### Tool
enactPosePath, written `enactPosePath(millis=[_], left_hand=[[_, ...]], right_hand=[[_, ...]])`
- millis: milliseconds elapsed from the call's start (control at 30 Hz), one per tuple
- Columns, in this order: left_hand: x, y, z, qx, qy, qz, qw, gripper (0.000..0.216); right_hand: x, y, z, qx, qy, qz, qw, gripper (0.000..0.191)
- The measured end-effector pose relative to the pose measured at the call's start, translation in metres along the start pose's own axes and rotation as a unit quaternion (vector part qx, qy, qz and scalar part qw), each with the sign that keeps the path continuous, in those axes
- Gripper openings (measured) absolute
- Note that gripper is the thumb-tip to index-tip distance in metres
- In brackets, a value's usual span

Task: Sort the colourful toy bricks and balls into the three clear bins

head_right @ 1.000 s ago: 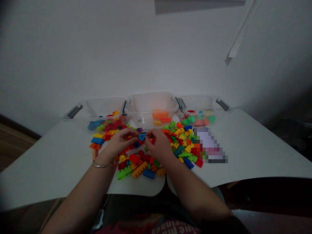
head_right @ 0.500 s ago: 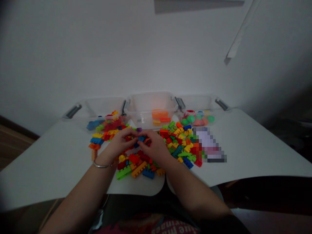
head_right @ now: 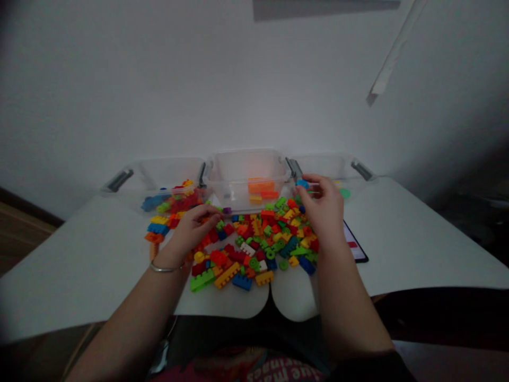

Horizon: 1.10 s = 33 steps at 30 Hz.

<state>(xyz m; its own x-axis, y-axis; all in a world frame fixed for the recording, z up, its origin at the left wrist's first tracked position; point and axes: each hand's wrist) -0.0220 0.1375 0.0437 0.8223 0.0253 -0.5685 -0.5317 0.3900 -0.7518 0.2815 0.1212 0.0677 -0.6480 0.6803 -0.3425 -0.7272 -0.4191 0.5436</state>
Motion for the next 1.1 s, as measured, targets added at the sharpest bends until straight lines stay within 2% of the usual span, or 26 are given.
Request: enactPosePath(millis=[67,167,300,467,600,733,900,1000,1100], left_hand=[[0.000,0.000,0.000,0.000,0.001,0.001,1.000,0.020],[0.001,0.000,0.000,-0.001,-0.001,-0.003,1.000,0.020],[0.000,0.000,-0.001,-0.004,-0.014,0.001,1.000,0.019],[-0.001,0.002,0.000,-0.009,-0.044,0.012,0.999,0.018],[-0.002,0.005,0.000,-0.026,-0.074,0.007,0.997,0.019],[-0.001,0.007,0.000,-0.043,-0.092,-0.003,0.995,0.019],[-0.001,0.008,-0.001,-0.051,-0.100,0.001,0.994,0.019],[0.000,0.009,0.000,-0.061,-0.109,-0.003,0.992,0.018],[0.000,0.011,0.001,-0.067,-0.114,-0.009,0.991,0.018]], right_hand=[[-0.006,-0.014,0.008,0.007,-0.039,-0.037,0.999,0.027],[-0.007,-0.031,0.018,-0.022,-0.072,-0.097,0.992,0.023],[0.002,-0.046,0.020,-0.058,-0.042,-0.113,0.991,0.018],[0.010,-0.056,0.016,-0.057,0.003,-0.133,0.990,0.025],[0.011,-0.057,0.015,-0.049,0.058,-0.189,0.979,0.032],[0.012,-0.055,0.014,-0.054,0.087,-0.239,0.966,0.032],[0.010,-0.054,0.015,-0.074,0.117,-0.237,0.962,0.033],[0.006,-0.046,0.018,-0.067,0.116,-0.208,0.969,0.028],[0.000,-0.025,0.020,-0.080,0.079,-0.177,0.978,0.024]])
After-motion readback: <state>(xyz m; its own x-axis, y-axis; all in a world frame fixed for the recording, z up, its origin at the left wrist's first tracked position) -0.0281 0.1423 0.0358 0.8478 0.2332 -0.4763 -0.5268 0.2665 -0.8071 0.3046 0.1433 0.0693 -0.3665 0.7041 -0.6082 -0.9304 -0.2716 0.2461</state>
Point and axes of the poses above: each hand's wrist, its own z-axis towards the middle knuckle, its own x-axis out of the palm, y = z × x, and after that the axes turned 11 degrees about -x, right-handed
